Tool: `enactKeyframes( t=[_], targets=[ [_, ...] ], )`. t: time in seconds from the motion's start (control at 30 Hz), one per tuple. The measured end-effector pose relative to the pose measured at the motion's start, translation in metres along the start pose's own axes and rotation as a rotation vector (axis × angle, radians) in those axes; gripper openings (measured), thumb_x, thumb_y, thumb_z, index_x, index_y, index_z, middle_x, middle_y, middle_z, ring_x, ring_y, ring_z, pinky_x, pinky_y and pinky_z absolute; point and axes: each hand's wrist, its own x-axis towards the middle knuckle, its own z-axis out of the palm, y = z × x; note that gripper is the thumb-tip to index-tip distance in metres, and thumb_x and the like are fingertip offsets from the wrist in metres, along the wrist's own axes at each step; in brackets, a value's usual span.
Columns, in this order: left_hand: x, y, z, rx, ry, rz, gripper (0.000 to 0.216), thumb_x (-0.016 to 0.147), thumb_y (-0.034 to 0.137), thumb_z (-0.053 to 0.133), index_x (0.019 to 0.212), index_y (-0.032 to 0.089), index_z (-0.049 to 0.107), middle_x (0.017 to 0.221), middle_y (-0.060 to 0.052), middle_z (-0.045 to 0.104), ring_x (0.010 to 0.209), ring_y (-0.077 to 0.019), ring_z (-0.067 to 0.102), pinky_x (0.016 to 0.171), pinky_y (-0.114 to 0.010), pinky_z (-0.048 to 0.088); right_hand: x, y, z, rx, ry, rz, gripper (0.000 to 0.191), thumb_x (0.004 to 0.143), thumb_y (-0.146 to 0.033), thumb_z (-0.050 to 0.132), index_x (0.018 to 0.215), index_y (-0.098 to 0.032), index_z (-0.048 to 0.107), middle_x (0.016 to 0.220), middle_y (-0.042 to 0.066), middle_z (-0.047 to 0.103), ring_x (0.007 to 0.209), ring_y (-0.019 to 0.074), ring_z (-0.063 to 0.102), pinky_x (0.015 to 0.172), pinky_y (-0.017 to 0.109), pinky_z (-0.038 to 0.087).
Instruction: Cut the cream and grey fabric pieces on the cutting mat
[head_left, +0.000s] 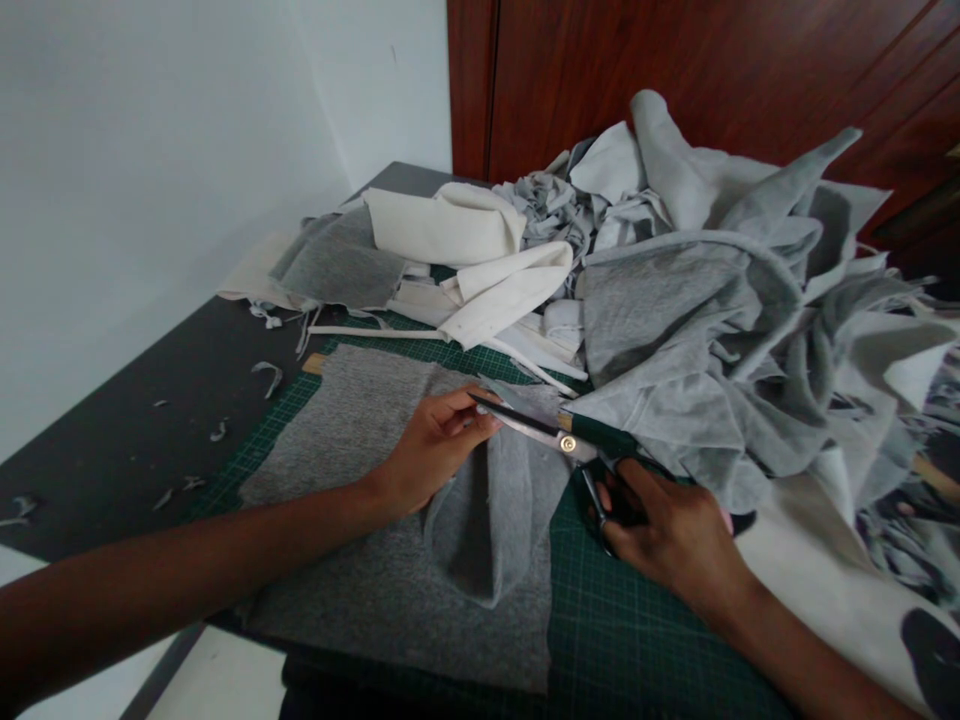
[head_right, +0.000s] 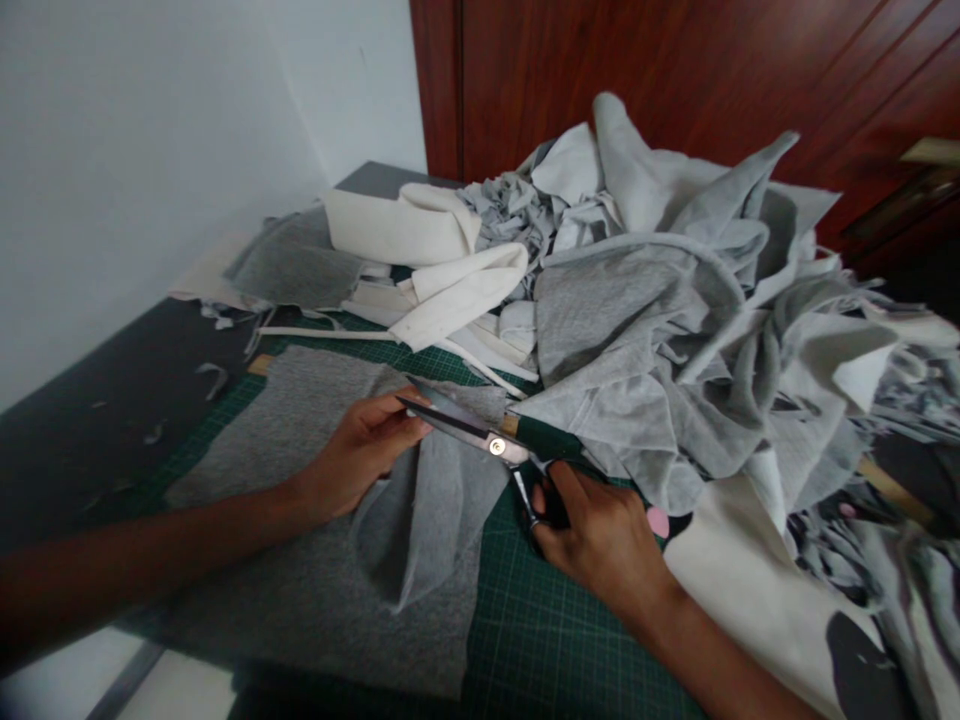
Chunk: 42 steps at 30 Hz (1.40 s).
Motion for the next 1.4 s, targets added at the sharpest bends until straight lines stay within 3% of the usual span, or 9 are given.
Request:
enactKeyframes(
  t=[0.47, 0.77, 1.0, 1.17, 1.4],
  targets=[
    [0.0016, 0.0011, 0.0011, 0.026, -0.019, 0.023, 0.011, 0.079, 0.028, 0.072, 0.073, 0.019, 0.069, 0.062, 0.001, 0.053, 0.071, -0.0149, 0.055, 0.058, -0.023, 0.042, -0.0044, 0.0056, 0.0014, 0.013, -0.065, 0.006, 0.005, 0.082, -0.021, 0.048, 0.082, -0.021, 0.052, 0.061, -0.003, 0.058, 0.048, 0.0123, 0.057, 0.047, 0.023, 0.035],
    [0.0020, 0.0015, 0.0014, 0.019, 0.014, -0.025, 0.009, 0.080, 0.028, 0.072, 0.083, 0.019, 0.072, 0.059, 0.002, 0.053, 0.063, -0.0125, 0.052, 0.051, -0.022, 0.037, 0.0046, 0.0048, 0.0000, 0.074, 0.038, 0.132, 0.004, 0.078, -0.021, 0.050, 0.081, -0.021, 0.052, 0.053, -0.005, 0.058, 0.042, 0.0118, 0.057, 0.042, 0.021, 0.038],
    [0.0007, -0.0009, 0.0000, -0.001, 0.021, -0.031, 0.009, 0.079, 0.024, 0.071, 0.073, 0.019, 0.066, 0.054, 0.004, 0.046, 0.058, -0.0115, 0.050, 0.048, -0.021, 0.035, 0.0006, 0.0014, 0.0005, 0.081, -0.034, 0.047, 0.011, 0.075, -0.020, 0.049, 0.085, -0.020, 0.054, 0.063, -0.001, 0.065, 0.050, 0.0142, 0.062, 0.048, 0.023, 0.043],
    [0.0007, -0.0001, 0.0006, 0.026, 0.008, -0.018, 0.008, 0.080, 0.027, 0.070, 0.079, 0.019, 0.070, 0.058, 0.003, 0.051, 0.060, -0.0120, 0.051, 0.050, -0.021, 0.036, -0.0014, 0.0028, 0.0029, 0.070, -0.041, 0.082, 0.011, 0.078, -0.022, 0.049, 0.087, -0.019, 0.056, 0.063, 0.000, 0.065, 0.051, 0.0145, 0.061, 0.048, 0.024, 0.042],
    [0.0012, -0.0009, -0.0003, 0.018, 0.018, -0.015, 0.008, 0.078, 0.026, 0.071, 0.078, 0.018, 0.070, 0.072, 0.000, 0.060, 0.070, -0.0136, 0.055, 0.056, -0.021, 0.040, -0.0004, 0.0018, 0.0029, -0.006, -0.011, 0.018, 0.010, 0.084, -0.025, 0.047, 0.086, -0.019, 0.054, 0.060, -0.001, 0.062, 0.049, 0.0140, 0.059, 0.048, 0.024, 0.039]
  ],
)
